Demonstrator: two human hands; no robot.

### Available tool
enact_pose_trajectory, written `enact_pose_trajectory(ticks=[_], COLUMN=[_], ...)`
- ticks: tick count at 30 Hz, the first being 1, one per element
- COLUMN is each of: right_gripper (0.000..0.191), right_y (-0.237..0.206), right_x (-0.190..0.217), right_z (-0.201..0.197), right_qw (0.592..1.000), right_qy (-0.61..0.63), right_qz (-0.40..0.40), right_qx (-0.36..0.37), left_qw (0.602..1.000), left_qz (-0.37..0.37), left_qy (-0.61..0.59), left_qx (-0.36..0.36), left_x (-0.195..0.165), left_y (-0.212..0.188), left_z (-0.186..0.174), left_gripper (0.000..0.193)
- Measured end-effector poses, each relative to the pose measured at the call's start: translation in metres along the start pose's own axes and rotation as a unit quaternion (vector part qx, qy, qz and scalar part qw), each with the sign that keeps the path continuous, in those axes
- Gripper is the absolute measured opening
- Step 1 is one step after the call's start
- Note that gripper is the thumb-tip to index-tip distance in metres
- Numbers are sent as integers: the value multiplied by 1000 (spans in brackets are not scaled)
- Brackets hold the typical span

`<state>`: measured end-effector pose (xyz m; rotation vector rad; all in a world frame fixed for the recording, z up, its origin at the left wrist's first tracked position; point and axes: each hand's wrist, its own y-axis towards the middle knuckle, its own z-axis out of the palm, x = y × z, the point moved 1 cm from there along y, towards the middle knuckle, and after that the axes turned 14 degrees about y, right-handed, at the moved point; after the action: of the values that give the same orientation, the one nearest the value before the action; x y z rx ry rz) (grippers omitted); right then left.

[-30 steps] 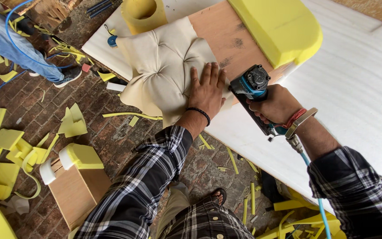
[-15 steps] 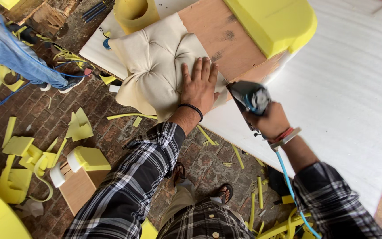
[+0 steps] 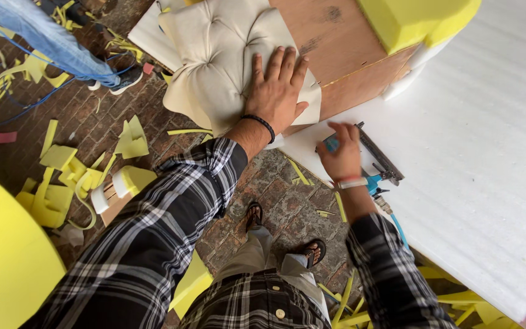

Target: The person stretches a tufted beige fabric panel over a wooden furniture frame and secures it with a pneumatic staple gun, pressing and smoothing the fabric with their hands between staples. They reposition the frame, staple along the edges, and at the end pick up a measuring tape and small tools from the table.

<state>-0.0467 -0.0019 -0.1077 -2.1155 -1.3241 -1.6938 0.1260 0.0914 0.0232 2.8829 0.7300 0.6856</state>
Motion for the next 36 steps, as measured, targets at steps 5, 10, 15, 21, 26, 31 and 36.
enact_pose_trajectory(ticks=[5, 10, 15, 21, 26, 31, 36], right_gripper=[26, 27, 22, 26, 31, 30, 79], right_y=[35, 51, 61, 61, 57, 25, -50], right_x=[5, -6, -10, -4, -5, -12, -20], right_z=[54, 58, 63, 57, 61, 43, -26], right_qw=[919, 909, 894, 880, 910, 988, 960], right_qy=[283, 261, 251, 265, 171, 6, -220], right_qz=[269, 318, 366, 389, 373, 151, 171], right_qx=[51, 65, 64, 56, 53, -35, 1], left_qw=[1000, 999, 913, 855, 846, 858, 869], left_qz=[2, 18, 211, 255, 277, 219, 217], left_qy=[16, 5, 347, 451, 456, 462, 444], left_qx=[-1, 31, -49, -1, 9, -45, -26], left_x=[0, 2, -9, -22, -22, -23, -27], left_y=[-2, -2, -54, -98, -93, -93, -92], left_z=[-3, -2, 8, 49, 74, 82, 84], left_gripper=[90, 91, 67, 67, 70, 68, 67])
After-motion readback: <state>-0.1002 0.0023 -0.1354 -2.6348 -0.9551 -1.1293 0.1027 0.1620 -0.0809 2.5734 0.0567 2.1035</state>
